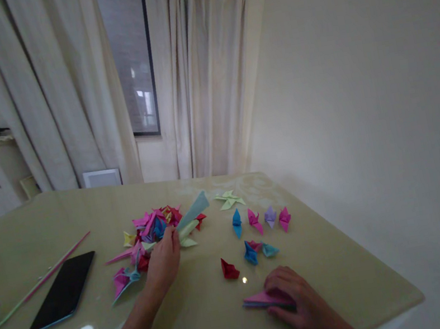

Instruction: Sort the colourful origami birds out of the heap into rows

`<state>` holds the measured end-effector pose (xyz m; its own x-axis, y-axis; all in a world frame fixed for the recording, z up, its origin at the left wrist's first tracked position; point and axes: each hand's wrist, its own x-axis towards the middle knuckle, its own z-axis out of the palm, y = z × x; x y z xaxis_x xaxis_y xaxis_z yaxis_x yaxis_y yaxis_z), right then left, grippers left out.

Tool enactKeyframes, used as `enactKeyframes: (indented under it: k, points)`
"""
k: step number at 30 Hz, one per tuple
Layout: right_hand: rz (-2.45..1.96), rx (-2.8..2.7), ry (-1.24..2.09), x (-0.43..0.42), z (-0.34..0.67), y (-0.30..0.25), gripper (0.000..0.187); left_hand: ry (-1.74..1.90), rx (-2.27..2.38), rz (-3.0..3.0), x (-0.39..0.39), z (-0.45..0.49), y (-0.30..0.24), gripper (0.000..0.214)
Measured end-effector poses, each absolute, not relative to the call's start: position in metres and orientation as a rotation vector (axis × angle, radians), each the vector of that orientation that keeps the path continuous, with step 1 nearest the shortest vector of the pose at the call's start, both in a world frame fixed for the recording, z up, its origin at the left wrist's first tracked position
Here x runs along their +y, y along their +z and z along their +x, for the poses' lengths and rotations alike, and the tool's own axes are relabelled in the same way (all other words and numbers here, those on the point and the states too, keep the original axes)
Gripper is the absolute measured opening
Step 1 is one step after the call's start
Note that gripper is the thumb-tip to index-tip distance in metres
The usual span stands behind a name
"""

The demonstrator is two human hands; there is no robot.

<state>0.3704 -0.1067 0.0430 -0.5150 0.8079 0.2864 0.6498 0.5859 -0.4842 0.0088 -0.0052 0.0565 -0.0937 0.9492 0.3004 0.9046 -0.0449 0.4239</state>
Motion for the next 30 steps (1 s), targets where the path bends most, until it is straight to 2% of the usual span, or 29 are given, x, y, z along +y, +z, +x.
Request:
enactKeyframes:
  k: [5, 8, 14, 20, 27, 30]
  points:
    - [-0.991, -2.163, 0.243, -0.102, 0.378, 0.036, 0.021, 1.151, 1.808, 2.018, -0.013, 0.023, 0.054, 0.031]
    - [-1.015, -1.884, 0.261, -0.096, 0.37, 0.048, 0.019, 1.285, 1.497, 2.021, -0.027, 0.04, 0.05, 0.033]
    - [-1.047, -1.544, 0.53, -0.081, 0.33, 0.092, 0.05, 0.949, 1.191, 2.196, -0.056, 0.075, 0.045, 0.032]
    - [-1.174, -1.341, 0.397, -0.081, 0.344, 0.094, 0.034, 0.723, 1.234, 2.215, -0.06, 0.075, 0.046, 0.035]
    - [-1.279, -1.253, 0.608, -0.106, 0.403, 0.07, 0.043, 0.702, 1.369, 2.202, -0.051, 0.069, 0.045, 0.033]
    - [-1.24, -1.292, 0.748, -0.122, 0.412, 0.063, 0.049, 0.763, 1.267, 2.165, -0.053, 0.072, 0.048, 0.024]
